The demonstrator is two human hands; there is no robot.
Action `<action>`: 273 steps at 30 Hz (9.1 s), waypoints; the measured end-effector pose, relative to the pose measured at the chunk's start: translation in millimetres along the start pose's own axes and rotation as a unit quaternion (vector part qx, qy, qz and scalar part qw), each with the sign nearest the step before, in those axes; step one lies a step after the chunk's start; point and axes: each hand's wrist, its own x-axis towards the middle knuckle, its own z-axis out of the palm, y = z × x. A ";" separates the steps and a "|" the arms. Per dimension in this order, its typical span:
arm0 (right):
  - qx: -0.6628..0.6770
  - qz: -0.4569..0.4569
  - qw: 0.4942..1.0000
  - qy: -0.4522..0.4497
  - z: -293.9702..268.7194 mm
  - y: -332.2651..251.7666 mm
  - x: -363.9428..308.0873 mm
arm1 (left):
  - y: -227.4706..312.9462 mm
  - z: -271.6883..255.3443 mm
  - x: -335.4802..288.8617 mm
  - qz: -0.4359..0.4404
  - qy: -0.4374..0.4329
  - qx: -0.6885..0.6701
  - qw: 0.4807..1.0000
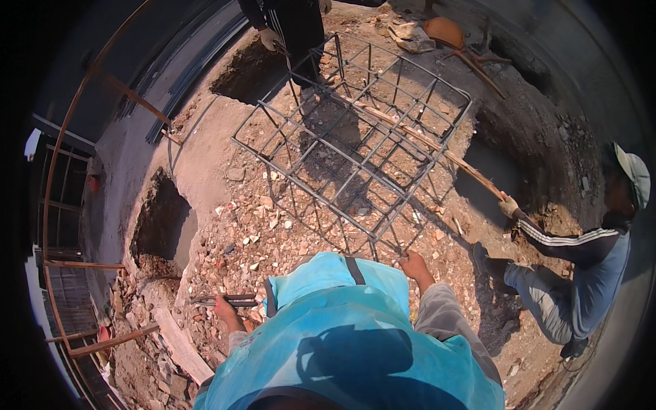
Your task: The person constructs a rebar cage by hand and using a pair of pliers, tying wire around intersections of metal bars and positioning a wooden beam for alignment.
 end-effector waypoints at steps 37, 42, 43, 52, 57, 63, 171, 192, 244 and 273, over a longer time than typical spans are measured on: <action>0.089 -0.365 0.923 -0.080 5.2 -289.5 -57.6 | 214.2 91.5 -92.4 0.148 -0.651 0.020 0.745; 0.039 -0.188 0.981 0.022 19.6 -252.1 -60.5 | 210.3 83.7 -78.2 0.069 -0.582 -0.140 0.798; 0.042 -0.164 0.984 0.049 17.2 -245.7 -58.1 | 208.0 77.2 -67.5 0.039 -0.569 -0.182 0.801; 0.213 -0.057 0.961 0.165 -26.9 -228.0 -25.8 | 193.7 58.4 10.8 -0.113 -0.362 -0.426 0.821; 0.241 -0.166 0.951 0.105 -8.0 -282.4 -30.7 | 190.3 74.7 -0.4 -0.154 -0.342 -0.491 0.786; 0.178 -0.339 0.923 0.032 27.7 -363.4 -52.6 | 185.4 99.2 -37.9 -0.222 -0.406 -0.491 0.738; 0.071 -0.299 0.940 -0.150 206.4 -372.0 60.1 | 12.0 222.9 -8.6 -0.216 -0.302 -0.383 0.846; 0.411 -0.313 0.854 0.060 -33.0 -455.8 45.0 | 333.8 232.8 -57.8 -0.069 -0.575 -0.390 0.716; 0.487 -0.139 0.858 -0.082 -76.8 -377.3 185.5 | 313.9 449.4 -109.0 -0.070 -0.529 -0.190 0.824; 0.337 -0.156 0.917 0.147 -179.0 -400.8 200.6 | 480.4 475.8 11.4 0.098 -0.421 -0.299 0.851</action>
